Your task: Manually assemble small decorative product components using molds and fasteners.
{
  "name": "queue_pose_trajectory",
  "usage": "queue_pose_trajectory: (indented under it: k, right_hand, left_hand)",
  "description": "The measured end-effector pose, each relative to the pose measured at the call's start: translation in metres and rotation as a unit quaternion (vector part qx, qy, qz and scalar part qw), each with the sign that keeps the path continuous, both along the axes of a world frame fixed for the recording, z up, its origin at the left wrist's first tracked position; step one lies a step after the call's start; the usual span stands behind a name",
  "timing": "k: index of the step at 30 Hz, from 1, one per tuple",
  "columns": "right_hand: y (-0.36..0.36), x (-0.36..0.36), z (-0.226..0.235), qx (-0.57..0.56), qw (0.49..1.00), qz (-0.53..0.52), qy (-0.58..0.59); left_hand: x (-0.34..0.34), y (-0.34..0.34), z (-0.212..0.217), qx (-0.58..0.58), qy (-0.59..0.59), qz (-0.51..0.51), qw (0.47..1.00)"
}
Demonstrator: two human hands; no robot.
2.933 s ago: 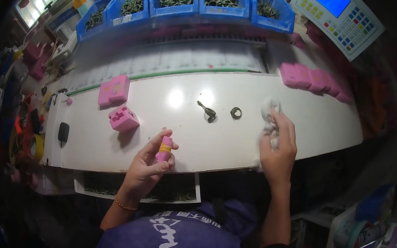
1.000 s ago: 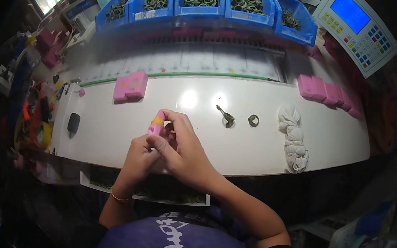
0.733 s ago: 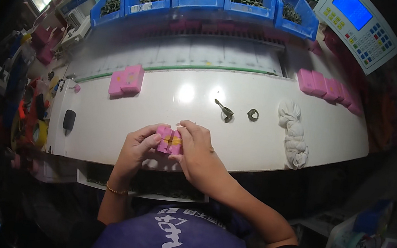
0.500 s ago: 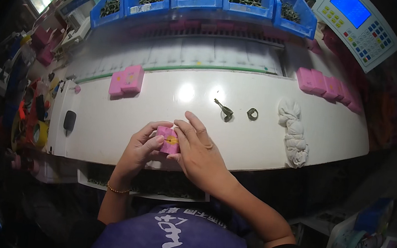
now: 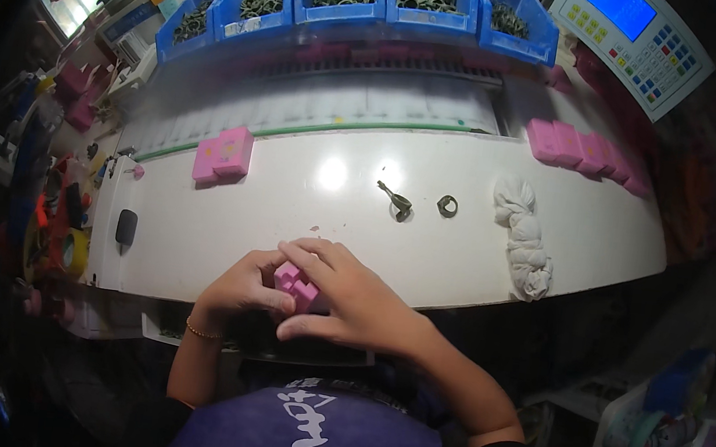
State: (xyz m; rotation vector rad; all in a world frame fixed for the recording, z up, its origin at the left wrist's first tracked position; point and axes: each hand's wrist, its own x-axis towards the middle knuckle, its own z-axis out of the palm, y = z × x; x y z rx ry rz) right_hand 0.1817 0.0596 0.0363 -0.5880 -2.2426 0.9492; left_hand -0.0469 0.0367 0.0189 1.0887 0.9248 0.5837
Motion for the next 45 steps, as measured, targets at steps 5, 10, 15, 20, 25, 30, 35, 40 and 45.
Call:
queue_pose_trajectory:
  k: [5,10,15,20,25,30,35,40,45]
  right_hand:
    - [0.002,0.022,0.008,-0.195,0.979,0.046,0.043]
    - [-0.010,0.029,0.007,-0.168,0.984,-0.015,0.058]
    - [-0.012,0.027,0.006,-0.162,0.982,0.026,0.099]
    - [-0.010,0.029,0.004,-0.077,0.992,-0.027,0.101]
    - [0.011,0.065,-0.006,0.112,0.963,-0.245,0.018]
    - [0.020,0.067,-0.025,-0.067,0.925,-0.370,-0.054]
    - [0.037,0.039,-0.038,0.065,0.917,-0.381,-0.104]
    - [0.039,0.035,-0.045,0.116,0.924,-0.352,-0.091]
    - [0.035,0.038,-0.044,0.113,0.937,-0.325,-0.054]
  left_hand:
    - [0.017,-0.012,-0.012,-0.034,-0.153,-0.023,0.987]
    - [0.025,-0.022,-0.017,-0.167,-0.195,-0.062,0.964]
    - [0.035,-0.018,-0.013,-0.099,-0.168,-0.037,0.980]
    - [0.027,-0.019,0.005,-0.055,-0.095,0.060,0.992]
    - [0.006,-0.018,0.009,0.255,0.287,0.294,0.875]
    - [-0.032,-0.028,0.011,0.271,0.541,0.344,0.718]
    - [-0.062,-0.021,0.011,0.232,0.453,0.424,0.749]
    - [-0.102,0.052,0.014,0.303,0.431,0.486,0.697]
    - [-0.134,0.163,0.014,0.308,0.526,0.482,0.629]
